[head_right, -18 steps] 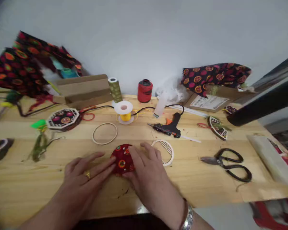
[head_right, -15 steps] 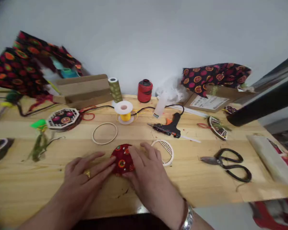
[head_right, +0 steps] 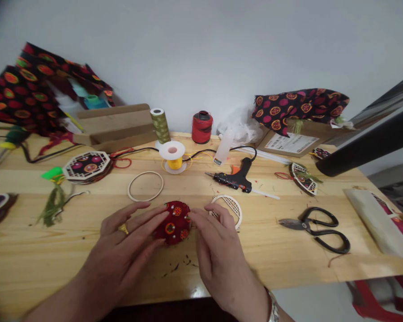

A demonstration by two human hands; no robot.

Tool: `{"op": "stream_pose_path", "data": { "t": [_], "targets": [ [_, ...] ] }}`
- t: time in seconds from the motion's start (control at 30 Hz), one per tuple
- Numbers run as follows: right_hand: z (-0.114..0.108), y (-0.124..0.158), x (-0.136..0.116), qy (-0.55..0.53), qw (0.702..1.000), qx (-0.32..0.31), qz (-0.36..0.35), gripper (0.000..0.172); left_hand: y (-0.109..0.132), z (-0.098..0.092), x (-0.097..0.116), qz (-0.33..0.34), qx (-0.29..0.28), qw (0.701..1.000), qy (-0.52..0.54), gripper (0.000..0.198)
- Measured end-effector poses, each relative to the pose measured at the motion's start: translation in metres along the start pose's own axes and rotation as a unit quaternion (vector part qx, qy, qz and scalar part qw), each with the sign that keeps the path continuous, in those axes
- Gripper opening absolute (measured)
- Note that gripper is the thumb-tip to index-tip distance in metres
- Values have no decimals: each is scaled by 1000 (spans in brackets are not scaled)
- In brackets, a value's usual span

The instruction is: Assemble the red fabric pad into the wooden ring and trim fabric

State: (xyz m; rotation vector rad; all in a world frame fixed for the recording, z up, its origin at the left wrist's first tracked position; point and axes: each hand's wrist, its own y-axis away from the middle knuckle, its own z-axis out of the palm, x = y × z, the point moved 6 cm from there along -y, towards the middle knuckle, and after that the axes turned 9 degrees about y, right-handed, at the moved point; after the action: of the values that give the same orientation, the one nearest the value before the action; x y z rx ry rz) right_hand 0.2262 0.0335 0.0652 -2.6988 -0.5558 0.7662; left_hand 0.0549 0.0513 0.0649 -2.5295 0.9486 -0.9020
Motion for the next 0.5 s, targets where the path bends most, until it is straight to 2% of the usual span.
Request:
{"op": "stream_pose_path", "data": {
  "t": [0.2, 0.33, 0.5],
  "targets": [
    [5, 13, -11, 102, 990, -58, -75, 56, -22, 16, 4, 26, -63, 998, 1, 34],
    [10, 13, -7, 105, 987, -94, -75, 60, -22, 25, 0, 30, -89, 995, 25, 34],
    [15, 14, 0, 103, 989, -81, -63, 58, -21, 32, -3, 21, -117, 992, 42, 34]
  ]
}}
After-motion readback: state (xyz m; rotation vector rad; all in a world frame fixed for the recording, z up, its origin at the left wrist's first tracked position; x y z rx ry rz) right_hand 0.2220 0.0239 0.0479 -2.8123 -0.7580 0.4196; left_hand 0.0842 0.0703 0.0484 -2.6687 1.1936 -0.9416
